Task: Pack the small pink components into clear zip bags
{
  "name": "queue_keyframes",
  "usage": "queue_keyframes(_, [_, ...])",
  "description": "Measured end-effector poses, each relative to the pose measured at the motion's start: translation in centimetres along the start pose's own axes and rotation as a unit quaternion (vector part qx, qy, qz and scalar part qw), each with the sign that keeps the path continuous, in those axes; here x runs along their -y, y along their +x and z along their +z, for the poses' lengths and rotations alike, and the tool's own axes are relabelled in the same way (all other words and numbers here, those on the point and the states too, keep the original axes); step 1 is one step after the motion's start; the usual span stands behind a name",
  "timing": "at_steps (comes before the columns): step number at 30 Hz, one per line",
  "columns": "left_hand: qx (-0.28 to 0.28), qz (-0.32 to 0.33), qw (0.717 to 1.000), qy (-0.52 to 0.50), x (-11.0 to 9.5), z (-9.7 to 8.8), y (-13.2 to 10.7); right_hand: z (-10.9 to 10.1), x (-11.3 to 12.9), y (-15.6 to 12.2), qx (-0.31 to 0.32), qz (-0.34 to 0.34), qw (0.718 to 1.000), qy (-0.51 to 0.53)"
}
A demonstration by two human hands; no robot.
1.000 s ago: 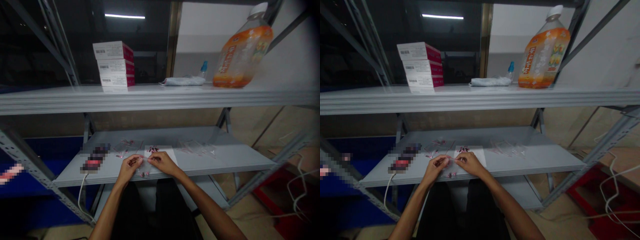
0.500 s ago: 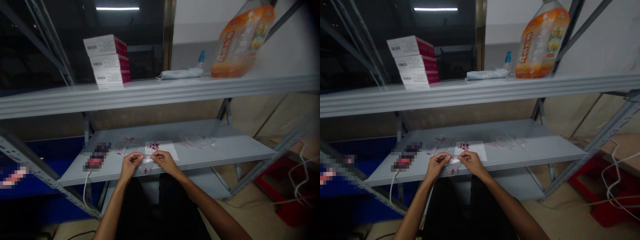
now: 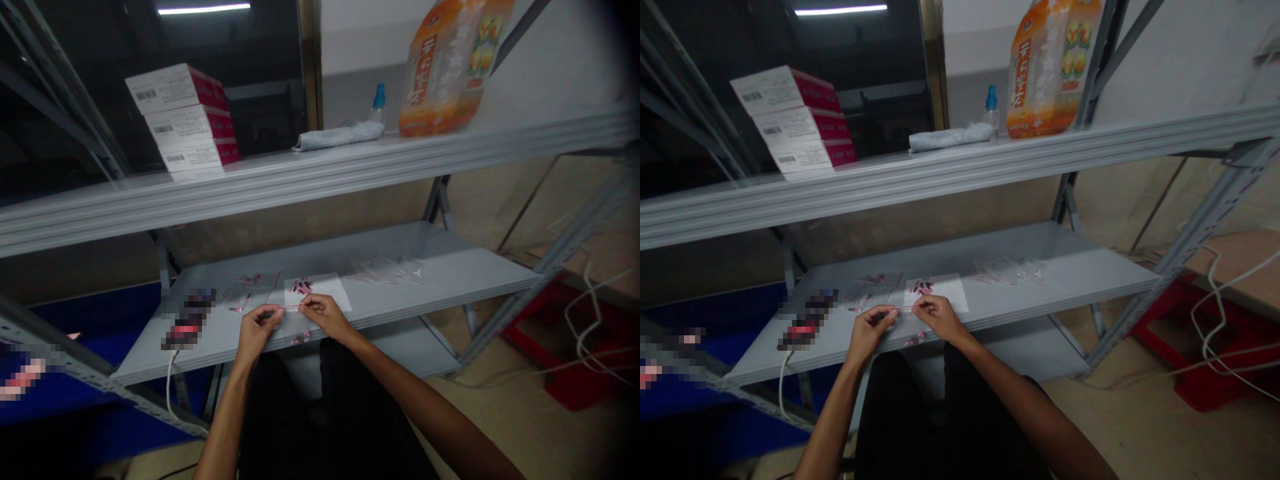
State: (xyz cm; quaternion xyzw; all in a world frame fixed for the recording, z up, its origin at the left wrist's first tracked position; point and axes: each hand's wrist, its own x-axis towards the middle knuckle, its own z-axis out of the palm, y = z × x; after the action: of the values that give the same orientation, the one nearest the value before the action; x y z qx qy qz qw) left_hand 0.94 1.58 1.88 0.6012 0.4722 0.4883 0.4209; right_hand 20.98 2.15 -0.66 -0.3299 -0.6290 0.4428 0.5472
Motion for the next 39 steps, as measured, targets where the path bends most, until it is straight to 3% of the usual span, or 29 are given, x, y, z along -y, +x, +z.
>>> queue_keyframes(8, [-0.020,0.028,0.999,-0.004,-0.07,-0.01,-0.13,0.17,-0.68,-0.06,-0.050,0.022,0.998,0.016])
queue_keyframes(18, [0.026,0.051,0.998,0.001,0.51,-0.26,-0.22,0.33,-0.11,-0.34,0.009,0.009,1.000,-0.014])
queue_keyframes(39, [0.077,0.082,0.992,0.053,0.31,0.01,-0.34,0.61,-0.15,-0.46,0.032,-0.013,0.999,-0.040])
